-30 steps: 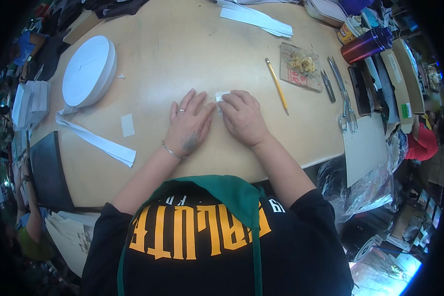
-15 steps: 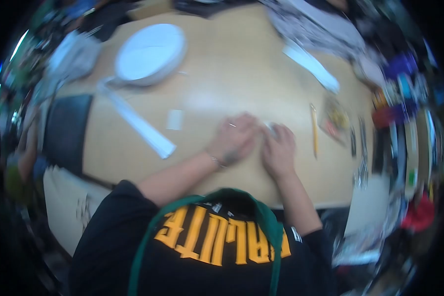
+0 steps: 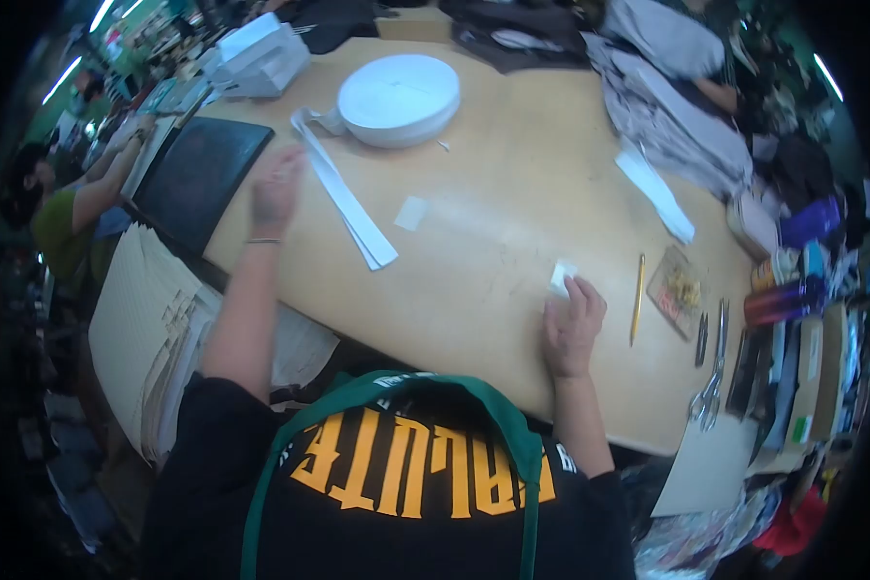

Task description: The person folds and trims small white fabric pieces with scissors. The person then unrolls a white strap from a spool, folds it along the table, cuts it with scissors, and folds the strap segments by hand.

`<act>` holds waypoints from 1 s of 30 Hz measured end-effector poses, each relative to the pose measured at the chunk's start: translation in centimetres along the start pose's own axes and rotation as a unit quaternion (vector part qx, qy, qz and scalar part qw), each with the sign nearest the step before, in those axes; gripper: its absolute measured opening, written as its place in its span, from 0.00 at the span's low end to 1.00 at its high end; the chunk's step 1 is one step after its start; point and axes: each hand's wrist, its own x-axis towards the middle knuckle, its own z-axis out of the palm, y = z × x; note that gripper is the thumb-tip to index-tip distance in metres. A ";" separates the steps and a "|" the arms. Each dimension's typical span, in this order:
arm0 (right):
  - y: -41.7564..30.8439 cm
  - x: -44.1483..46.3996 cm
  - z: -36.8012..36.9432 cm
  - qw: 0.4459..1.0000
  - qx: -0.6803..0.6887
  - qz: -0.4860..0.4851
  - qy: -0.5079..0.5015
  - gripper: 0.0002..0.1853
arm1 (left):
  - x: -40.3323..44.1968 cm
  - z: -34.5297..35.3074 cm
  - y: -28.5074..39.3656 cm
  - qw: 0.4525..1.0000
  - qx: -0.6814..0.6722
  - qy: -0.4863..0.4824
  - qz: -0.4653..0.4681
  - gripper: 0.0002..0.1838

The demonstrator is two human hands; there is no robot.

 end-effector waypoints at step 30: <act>-2.9 -1.2 -0.6 0.967 -0.147 0.206 0.005 0.11 | 24.3 14.7 -18.3 0.898 0.218 -0.368 -0.100 0.42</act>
